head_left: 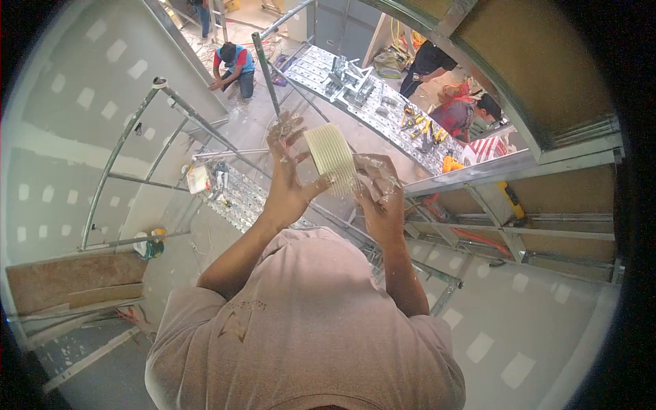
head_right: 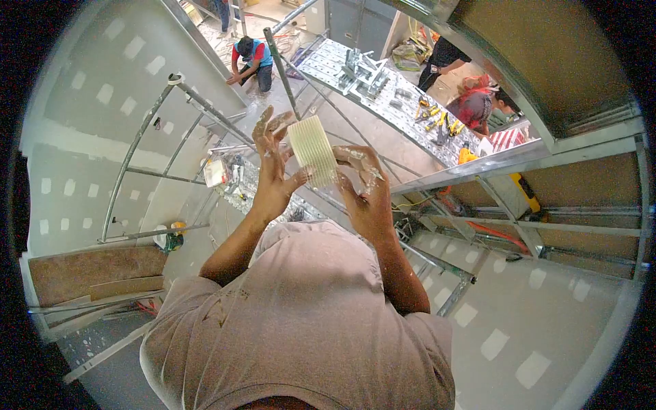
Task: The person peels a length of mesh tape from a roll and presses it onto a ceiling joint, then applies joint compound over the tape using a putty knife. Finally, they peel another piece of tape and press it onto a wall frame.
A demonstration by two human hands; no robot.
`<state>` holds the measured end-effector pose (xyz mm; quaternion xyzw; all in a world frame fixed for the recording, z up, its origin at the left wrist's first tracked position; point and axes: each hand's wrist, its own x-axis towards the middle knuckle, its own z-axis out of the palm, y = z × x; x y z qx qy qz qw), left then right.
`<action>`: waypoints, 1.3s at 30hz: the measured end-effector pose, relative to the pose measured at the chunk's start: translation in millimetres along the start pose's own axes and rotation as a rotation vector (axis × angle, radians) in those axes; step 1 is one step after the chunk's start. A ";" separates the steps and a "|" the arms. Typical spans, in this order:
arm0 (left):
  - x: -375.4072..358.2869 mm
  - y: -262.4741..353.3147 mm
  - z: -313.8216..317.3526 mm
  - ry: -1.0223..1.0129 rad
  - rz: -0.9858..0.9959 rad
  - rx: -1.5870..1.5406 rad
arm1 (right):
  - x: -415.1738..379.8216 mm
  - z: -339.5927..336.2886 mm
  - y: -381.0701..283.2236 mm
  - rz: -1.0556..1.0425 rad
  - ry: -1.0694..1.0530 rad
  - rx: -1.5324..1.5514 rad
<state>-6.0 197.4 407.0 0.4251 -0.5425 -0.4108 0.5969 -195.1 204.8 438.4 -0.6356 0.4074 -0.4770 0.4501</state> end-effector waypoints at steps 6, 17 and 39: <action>0.3 7.7 -3.2 -0.116 -0.100 -0.041 | -3.8 0.7 2.2 -0.081 0.003 0.010; -1.1 -2.6 -3.9 -0.048 -0.078 0.066 | 3.4 -1.3 -0.8 -0.214 0.181 -0.270; -2.4 -1.6 -1.6 0.052 0.083 0.209 | 4.9 11.0 -7.5 -0.238 0.253 -0.558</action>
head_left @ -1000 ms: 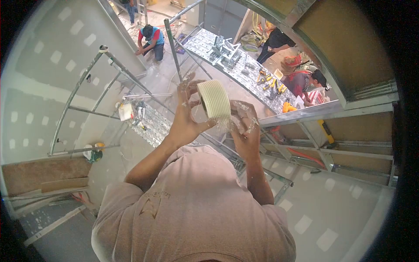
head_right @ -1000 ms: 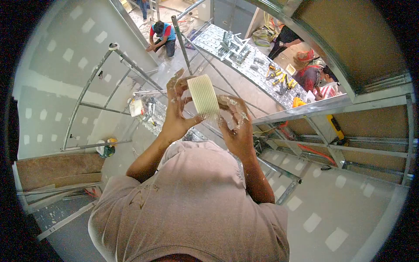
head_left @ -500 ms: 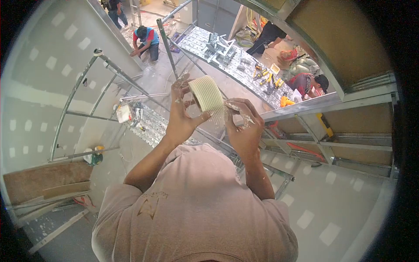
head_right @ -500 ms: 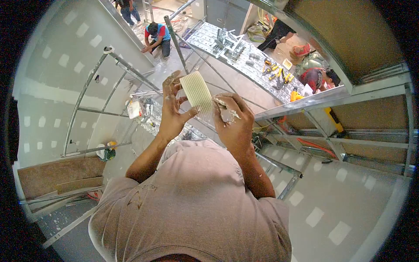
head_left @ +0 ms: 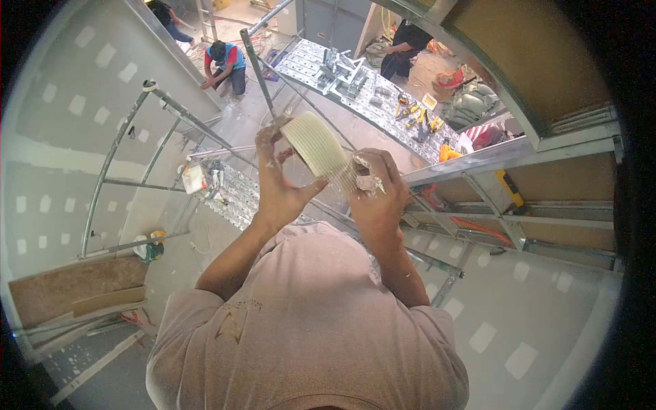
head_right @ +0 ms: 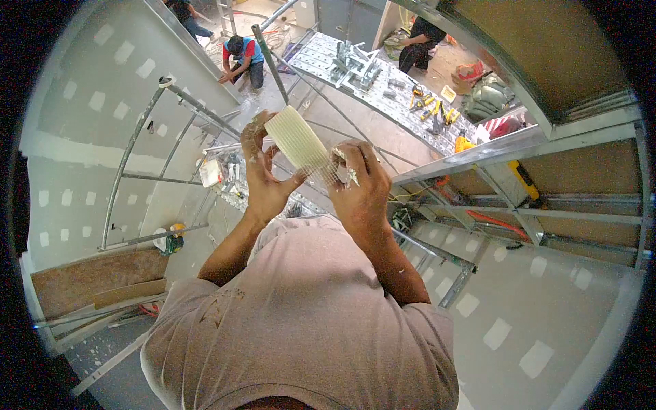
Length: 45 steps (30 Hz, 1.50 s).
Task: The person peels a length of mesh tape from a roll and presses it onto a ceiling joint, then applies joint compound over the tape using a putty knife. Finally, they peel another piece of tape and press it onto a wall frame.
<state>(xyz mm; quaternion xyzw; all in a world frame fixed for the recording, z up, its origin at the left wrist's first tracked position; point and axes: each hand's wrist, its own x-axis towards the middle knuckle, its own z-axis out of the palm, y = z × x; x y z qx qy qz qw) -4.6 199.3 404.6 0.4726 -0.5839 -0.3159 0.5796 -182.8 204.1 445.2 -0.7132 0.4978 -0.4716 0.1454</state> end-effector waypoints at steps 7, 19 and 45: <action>4.8 7.2 -1.2 0.032 -0.118 -0.234 | 5.7 -6.0 -7.7 0.000 0.004 0.085; 31.1 3.5 -27.2 -0.681 -0.870 -0.561 | 27.0 -40.5 2.2 -0.178 -0.282 0.211; 46.0 34.6 -37.8 -0.830 -0.775 -0.105 | 21.6 -44.3 5.8 -0.221 -0.295 0.215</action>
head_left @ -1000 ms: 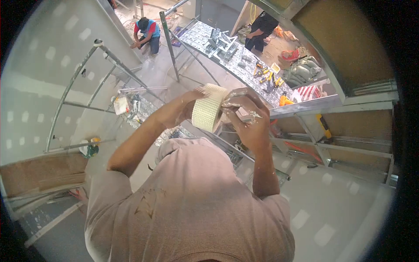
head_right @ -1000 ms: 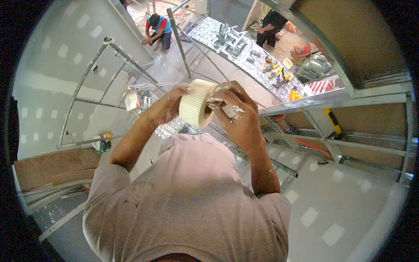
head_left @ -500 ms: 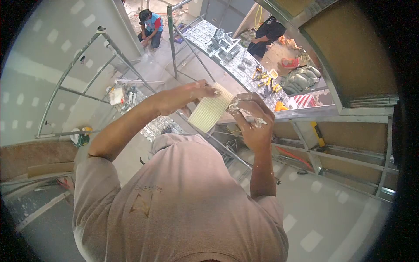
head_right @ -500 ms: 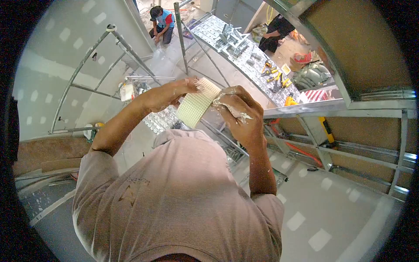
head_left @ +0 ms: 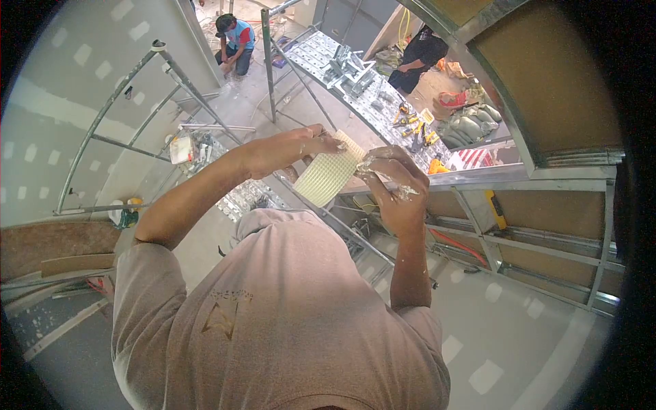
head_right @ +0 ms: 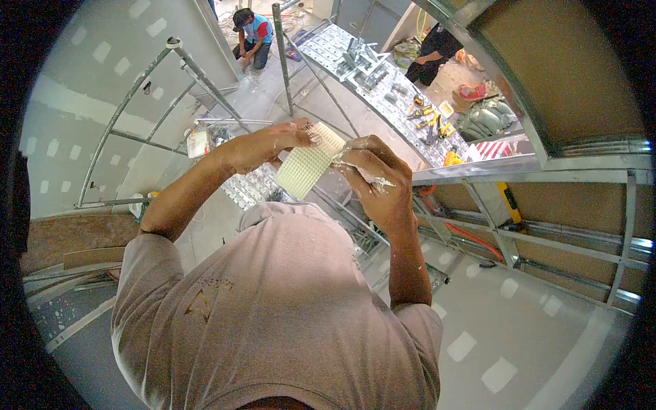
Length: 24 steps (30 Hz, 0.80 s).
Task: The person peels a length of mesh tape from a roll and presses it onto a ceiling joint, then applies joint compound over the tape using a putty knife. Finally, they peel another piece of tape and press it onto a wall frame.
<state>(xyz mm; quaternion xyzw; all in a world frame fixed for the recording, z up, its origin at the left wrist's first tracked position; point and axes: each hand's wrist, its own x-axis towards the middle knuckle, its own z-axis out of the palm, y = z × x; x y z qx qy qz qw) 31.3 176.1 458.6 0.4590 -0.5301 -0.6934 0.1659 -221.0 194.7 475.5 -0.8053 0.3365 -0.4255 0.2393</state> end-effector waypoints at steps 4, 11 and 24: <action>-0.8 3.0 3.9 0.019 0.057 0.032 | -2.3 0.5 2.0 0.006 0.010 0.006; 6.0 -2.3 0.7 0.014 0.028 0.024 | -4.0 1.5 2.3 0.027 0.017 0.028; 6.1 -2.9 1.8 0.048 -0.027 0.030 | -4.7 1.1 4.3 -0.002 0.036 0.014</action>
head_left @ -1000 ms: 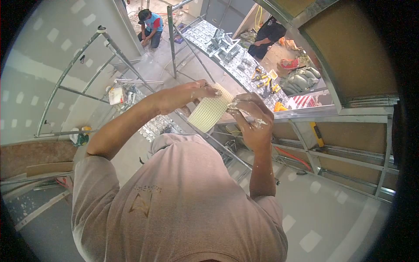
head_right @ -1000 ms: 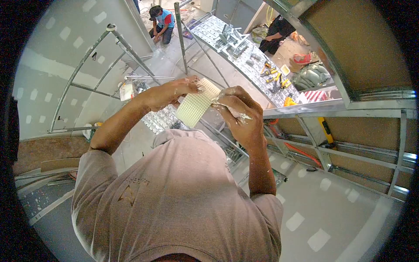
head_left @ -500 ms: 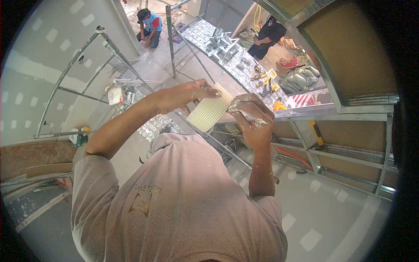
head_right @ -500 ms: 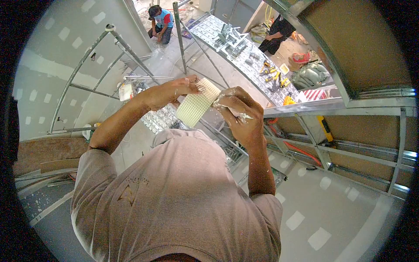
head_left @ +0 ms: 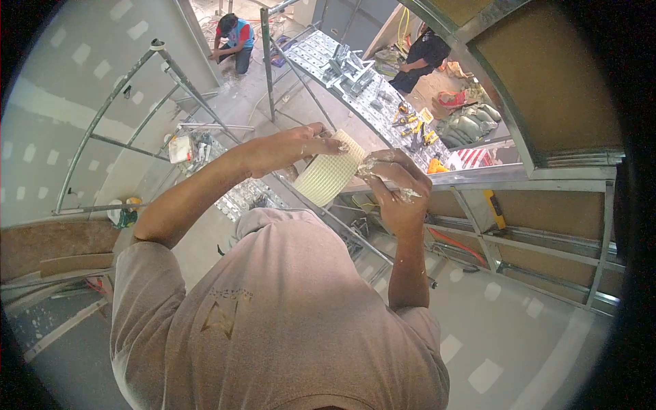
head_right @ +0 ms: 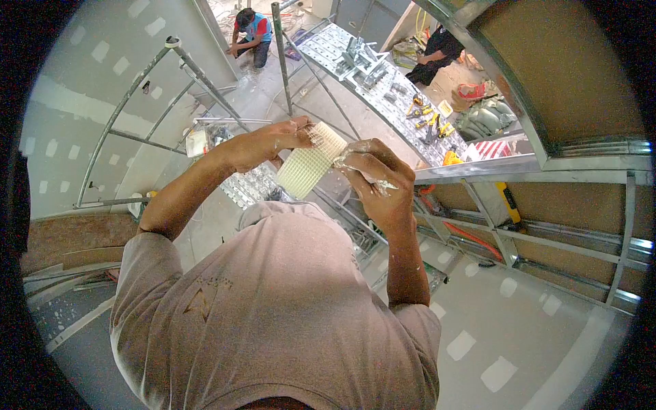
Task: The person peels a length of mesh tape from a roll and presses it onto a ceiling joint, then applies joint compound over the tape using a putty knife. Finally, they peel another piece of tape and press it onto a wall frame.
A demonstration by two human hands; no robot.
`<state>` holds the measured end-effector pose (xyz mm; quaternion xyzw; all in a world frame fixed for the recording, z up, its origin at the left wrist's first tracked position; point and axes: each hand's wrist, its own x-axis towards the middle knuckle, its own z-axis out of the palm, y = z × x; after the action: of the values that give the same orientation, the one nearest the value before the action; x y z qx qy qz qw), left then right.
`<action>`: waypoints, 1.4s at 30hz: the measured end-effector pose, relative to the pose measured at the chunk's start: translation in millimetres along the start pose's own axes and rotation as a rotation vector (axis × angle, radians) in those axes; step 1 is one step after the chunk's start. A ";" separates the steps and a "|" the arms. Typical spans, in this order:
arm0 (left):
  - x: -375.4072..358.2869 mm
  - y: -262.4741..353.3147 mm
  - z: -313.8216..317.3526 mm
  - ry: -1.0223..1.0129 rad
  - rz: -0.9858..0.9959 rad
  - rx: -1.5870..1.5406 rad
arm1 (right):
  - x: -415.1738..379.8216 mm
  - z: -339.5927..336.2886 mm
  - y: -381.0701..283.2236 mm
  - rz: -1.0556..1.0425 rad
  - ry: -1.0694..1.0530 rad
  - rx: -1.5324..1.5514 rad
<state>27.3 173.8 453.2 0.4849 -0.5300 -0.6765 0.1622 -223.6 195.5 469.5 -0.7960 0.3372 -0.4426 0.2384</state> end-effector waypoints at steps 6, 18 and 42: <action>1.4 -3.4 2.8 0.004 0.124 0.004 | -0.2 -0.5 3.1 -0.009 0.007 0.036; 3.8 -1.1 -4.0 -0.096 0.051 -0.030 | -1.7 -1.4 1.0 0.019 -0.044 -0.013; 4.9 -0.2 -0.7 -0.004 0.097 -0.042 | -6.1 5.4 1.7 -0.059 -0.013 -0.029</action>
<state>25.6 170.0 450.7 0.4538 -0.5388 -0.6799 0.2037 -221.8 199.4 462.4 -0.8117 0.3186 -0.4395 0.2158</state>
